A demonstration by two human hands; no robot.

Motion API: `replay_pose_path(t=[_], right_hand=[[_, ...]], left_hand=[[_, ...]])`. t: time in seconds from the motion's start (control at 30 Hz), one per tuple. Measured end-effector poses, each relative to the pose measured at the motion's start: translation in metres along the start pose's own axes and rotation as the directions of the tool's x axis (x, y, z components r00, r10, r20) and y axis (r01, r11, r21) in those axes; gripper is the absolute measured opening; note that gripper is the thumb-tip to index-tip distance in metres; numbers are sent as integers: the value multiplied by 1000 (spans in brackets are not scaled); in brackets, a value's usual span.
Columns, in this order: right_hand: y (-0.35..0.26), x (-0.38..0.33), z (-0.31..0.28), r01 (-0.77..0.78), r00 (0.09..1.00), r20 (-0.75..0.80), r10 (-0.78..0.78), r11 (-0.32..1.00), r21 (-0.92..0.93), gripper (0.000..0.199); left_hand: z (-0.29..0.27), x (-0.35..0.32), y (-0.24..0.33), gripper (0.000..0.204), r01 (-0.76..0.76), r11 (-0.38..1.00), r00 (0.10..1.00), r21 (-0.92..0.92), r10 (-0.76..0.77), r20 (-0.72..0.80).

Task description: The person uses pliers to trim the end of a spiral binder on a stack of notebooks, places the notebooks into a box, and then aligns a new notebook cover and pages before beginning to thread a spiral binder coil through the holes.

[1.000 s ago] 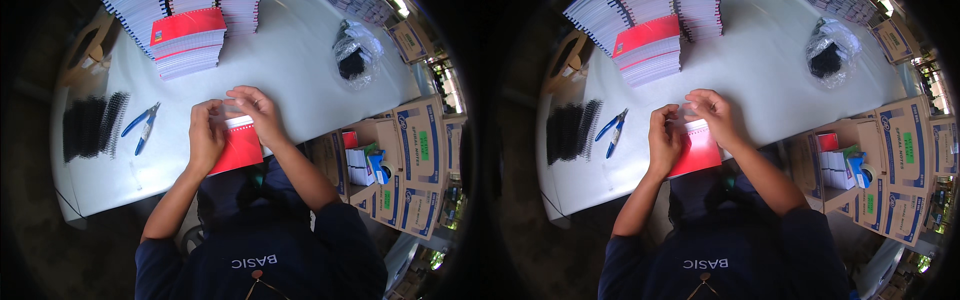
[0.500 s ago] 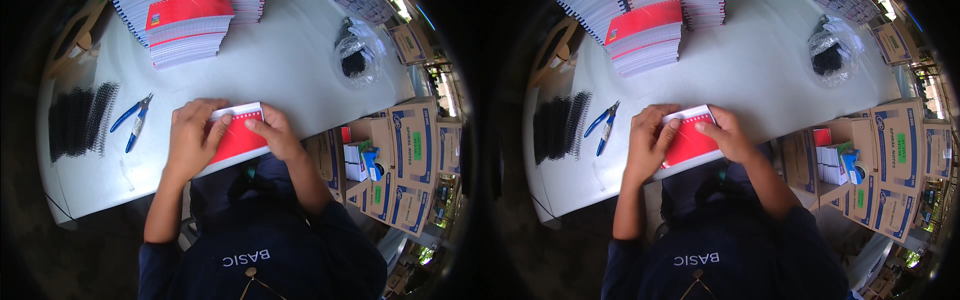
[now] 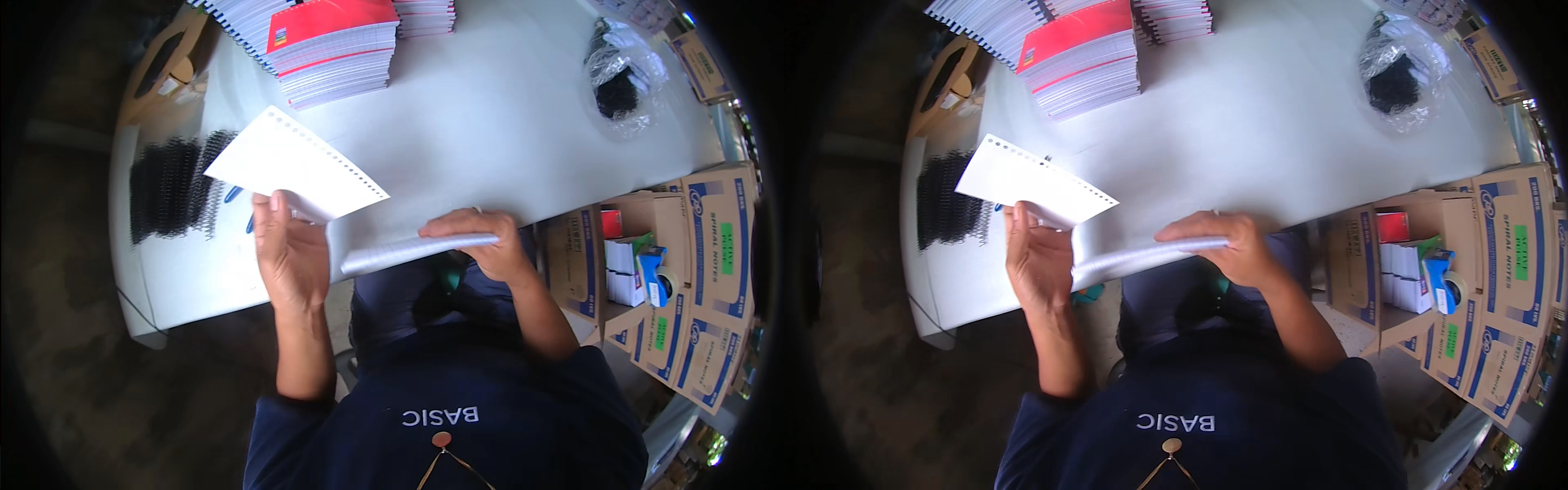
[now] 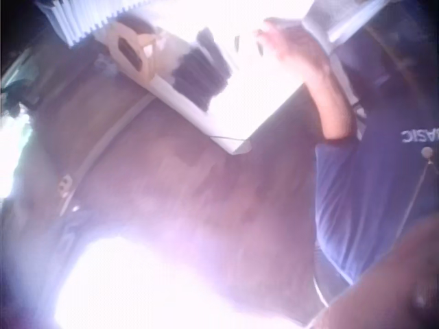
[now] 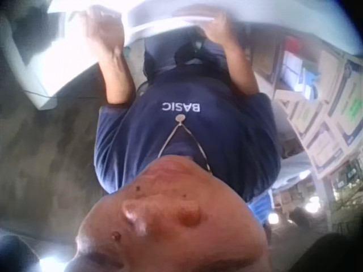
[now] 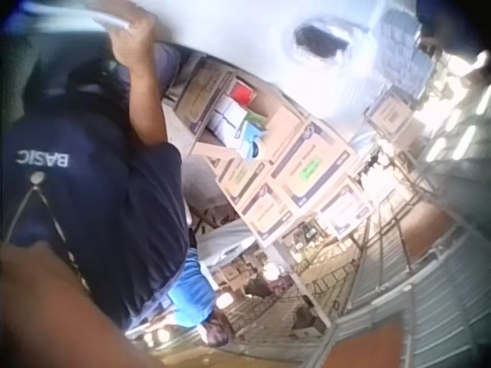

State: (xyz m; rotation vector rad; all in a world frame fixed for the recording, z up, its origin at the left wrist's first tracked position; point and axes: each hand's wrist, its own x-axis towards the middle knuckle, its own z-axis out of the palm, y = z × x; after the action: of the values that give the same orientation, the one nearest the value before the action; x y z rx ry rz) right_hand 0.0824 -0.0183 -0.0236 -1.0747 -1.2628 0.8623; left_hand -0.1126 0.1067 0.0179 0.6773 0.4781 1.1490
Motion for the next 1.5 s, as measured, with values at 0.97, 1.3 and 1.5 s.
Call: replay_pose_path(t=[0.97,1.3,1.5], right_hand=[[27,28,0,-19,984,-177,38,994,111,26],[7,12,-1,-183,968,-119,219,949,258,46],[-3,-1,4,-307,930,-114,351,907,288,40]], left_hand=[[-5,-4,-31,25,-139,589,975,796,-59,214],[-12,-12,-37,19,-217,651,976,727,155,153],[-23,-11,-46,21,-143,800,982,583,189,-18]])
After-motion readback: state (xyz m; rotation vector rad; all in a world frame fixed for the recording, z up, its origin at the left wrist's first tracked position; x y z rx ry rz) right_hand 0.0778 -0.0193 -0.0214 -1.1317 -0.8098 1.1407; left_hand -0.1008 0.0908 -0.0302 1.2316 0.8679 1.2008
